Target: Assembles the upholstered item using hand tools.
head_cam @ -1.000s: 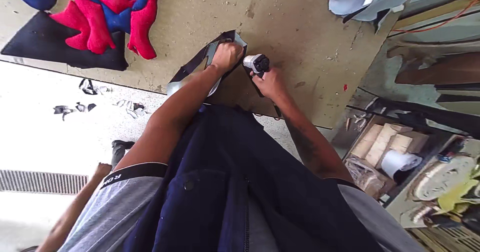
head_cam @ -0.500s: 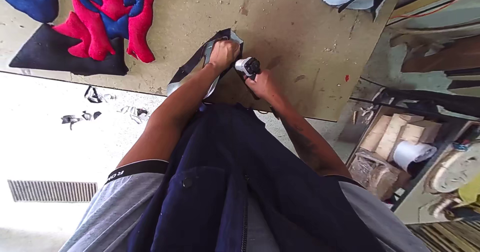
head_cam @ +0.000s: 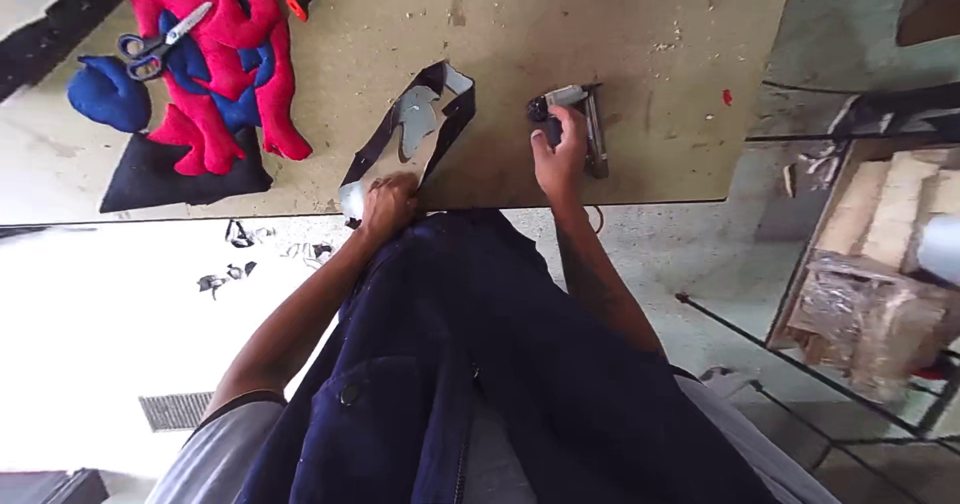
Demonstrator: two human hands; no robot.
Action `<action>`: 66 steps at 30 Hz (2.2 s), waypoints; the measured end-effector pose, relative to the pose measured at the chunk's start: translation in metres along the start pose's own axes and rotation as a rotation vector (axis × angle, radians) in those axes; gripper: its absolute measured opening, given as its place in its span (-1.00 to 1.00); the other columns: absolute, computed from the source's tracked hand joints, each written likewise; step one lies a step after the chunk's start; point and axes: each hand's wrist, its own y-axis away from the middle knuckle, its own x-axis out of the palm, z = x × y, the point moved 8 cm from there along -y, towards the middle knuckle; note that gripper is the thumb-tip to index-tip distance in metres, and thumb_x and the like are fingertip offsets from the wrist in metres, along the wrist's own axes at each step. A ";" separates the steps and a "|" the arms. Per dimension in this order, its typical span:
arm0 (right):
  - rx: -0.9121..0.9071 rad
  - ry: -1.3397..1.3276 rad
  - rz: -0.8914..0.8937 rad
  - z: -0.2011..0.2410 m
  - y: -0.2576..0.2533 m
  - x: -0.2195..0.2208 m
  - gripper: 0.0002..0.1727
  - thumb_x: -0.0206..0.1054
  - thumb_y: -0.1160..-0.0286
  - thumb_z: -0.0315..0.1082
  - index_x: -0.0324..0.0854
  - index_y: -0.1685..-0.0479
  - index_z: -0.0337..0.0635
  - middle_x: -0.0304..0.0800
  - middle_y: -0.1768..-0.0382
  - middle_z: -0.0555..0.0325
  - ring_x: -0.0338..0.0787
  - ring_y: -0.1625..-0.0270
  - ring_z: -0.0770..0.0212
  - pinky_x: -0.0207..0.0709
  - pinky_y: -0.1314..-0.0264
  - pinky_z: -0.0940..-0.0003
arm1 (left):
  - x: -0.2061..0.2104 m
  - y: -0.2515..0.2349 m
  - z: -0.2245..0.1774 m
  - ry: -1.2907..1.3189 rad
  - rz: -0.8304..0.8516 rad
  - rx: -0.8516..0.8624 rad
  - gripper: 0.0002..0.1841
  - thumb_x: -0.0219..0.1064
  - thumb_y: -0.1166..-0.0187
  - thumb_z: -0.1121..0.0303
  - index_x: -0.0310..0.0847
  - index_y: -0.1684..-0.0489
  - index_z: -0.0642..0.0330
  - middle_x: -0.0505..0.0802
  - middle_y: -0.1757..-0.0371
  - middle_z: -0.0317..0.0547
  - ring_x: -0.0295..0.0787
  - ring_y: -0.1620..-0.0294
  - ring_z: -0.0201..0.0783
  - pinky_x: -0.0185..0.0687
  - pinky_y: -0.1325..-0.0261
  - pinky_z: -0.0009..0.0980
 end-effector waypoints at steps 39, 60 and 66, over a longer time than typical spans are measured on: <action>0.099 -1.062 0.224 0.172 0.025 0.202 -0.31 -0.28 -0.93 0.03 -0.02 -0.92 -0.12 0.10 -0.88 0.15 0.17 -0.84 0.33 0.06 -0.89 0.27 | -0.042 -0.001 0.047 0.995 -0.637 0.032 -0.36 0.02 -0.76 -0.24 0.59 0.60 0.07 0.64 0.70 -0.21 0.52 0.75 -0.36 0.46 0.71 -0.38; 0.495 -1.519 0.337 0.062 0.038 0.201 0.17 -0.58 -0.47 0.65 0.38 -0.67 -0.08 0.70 -0.43 0.02 0.66 -0.49 0.13 0.55 -0.54 -0.01 | -0.006 -0.054 -0.029 0.316 -0.737 0.599 -0.51 0.29 -0.66 0.24 0.47 0.82 0.21 0.70 0.68 -0.03 0.75 0.53 -0.08 0.70 0.28 -0.10; 0.336 -1.204 0.416 0.081 0.086 0.140 0.16 -0.73 -0.53 0.56 0.07 -0.87 -0.11 0.38 -0.74 0.09 0.42 -0.72 0.20 0.32 -0.76 0.14 | -0.001 -0.057 -0.030 0.326 -0.746 0.654 -0.53 0.28 -0.65 0.25 0.49 0.82 0.19 0.74 0.67 -0.04 0.79 0.52 -0.08 0.71 0.29 -0.12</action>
